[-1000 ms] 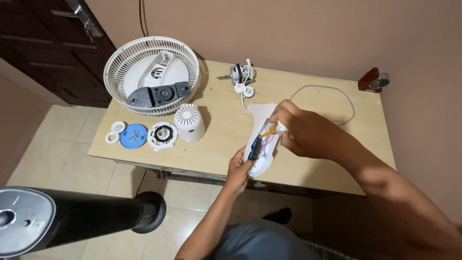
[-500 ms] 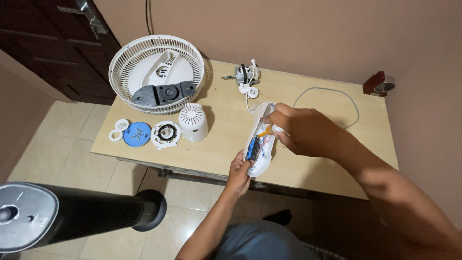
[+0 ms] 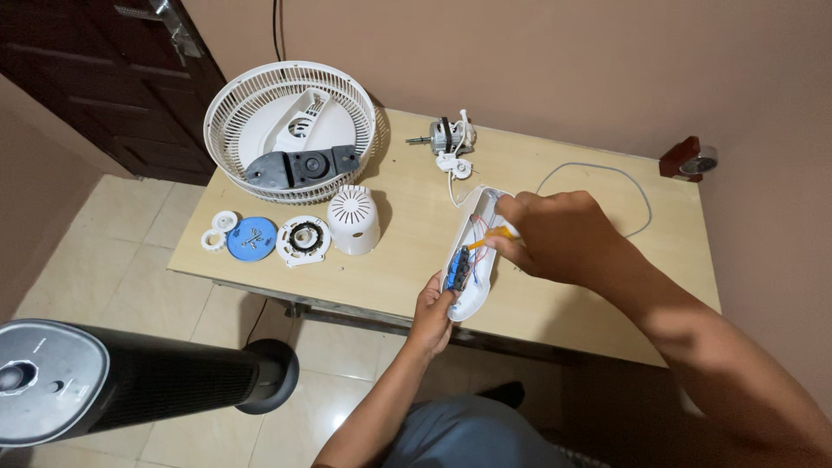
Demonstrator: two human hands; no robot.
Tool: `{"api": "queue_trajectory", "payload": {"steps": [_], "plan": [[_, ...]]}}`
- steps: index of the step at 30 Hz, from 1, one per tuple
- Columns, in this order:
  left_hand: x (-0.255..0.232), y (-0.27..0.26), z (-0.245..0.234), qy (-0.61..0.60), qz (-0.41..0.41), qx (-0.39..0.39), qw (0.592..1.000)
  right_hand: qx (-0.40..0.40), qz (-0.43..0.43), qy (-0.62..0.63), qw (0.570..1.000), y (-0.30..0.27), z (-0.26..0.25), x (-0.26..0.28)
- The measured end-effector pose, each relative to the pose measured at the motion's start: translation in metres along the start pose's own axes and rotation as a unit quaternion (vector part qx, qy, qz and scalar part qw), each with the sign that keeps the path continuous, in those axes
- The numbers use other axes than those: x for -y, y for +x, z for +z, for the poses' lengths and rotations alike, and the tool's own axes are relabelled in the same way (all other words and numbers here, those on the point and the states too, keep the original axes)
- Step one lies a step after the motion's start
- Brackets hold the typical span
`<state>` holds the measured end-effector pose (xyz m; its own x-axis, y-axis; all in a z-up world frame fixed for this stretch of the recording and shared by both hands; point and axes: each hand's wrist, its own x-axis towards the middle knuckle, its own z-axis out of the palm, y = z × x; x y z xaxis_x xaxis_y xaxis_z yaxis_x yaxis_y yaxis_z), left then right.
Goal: The person works on the internal wiring of a white plastic fan base. They use a screwdriver to tighten screws on a blue switch module and adjust the red and blue wires inside the casing. The person repeatedly checks the connections and tightens the screws throughout the clip.
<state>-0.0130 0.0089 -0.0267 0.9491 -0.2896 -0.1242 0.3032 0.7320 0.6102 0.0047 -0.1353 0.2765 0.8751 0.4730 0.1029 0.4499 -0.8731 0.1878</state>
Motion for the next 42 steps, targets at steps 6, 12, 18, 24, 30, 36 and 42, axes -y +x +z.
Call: {"api": "queue_trajectory", "payload": {"steps": [6,12,18,24,30,36,42], "plan": [[0.002,-0.001,0.002,0.010,0.006,0.003,1.000,0.024,-0.014,0.146,0.989,-0.007,-0.013,-0.003],[0.008,-0.001,0.006,0.030,0.018,0.015,0.999,0.055,-0.013,0.181,0.982,-0.013,-0.014,-0.005],[0.008,-0.003,0.007,0.027,0.020,0.010,0.999,0.042,-0.025,0.165,0.985,-0.016,-0.010,-0.011],[0.007,0.000,0.005,0.012,0.013,0.018,1.000,0.018,-0.006,0.107,0.994,-0.019,-0.007,-0.007],[0.008,-0.001,0.005,0.005,0.012,0.013,1.000,0.058,0.074,0.049,0.994,-0.015,-0.008,-0.001],[0.009,-0.003,0.005,0.010,0.008,0.007,1.000,0.033,0.012,0.184,0.982,-0.021,-0.014,-0.007],[0.008,-0.004,0.006,0.007,0.011,0.011,1.000,0.051,0.005,0.241,0.969,-0.023,-0.017,-0.006]]}}
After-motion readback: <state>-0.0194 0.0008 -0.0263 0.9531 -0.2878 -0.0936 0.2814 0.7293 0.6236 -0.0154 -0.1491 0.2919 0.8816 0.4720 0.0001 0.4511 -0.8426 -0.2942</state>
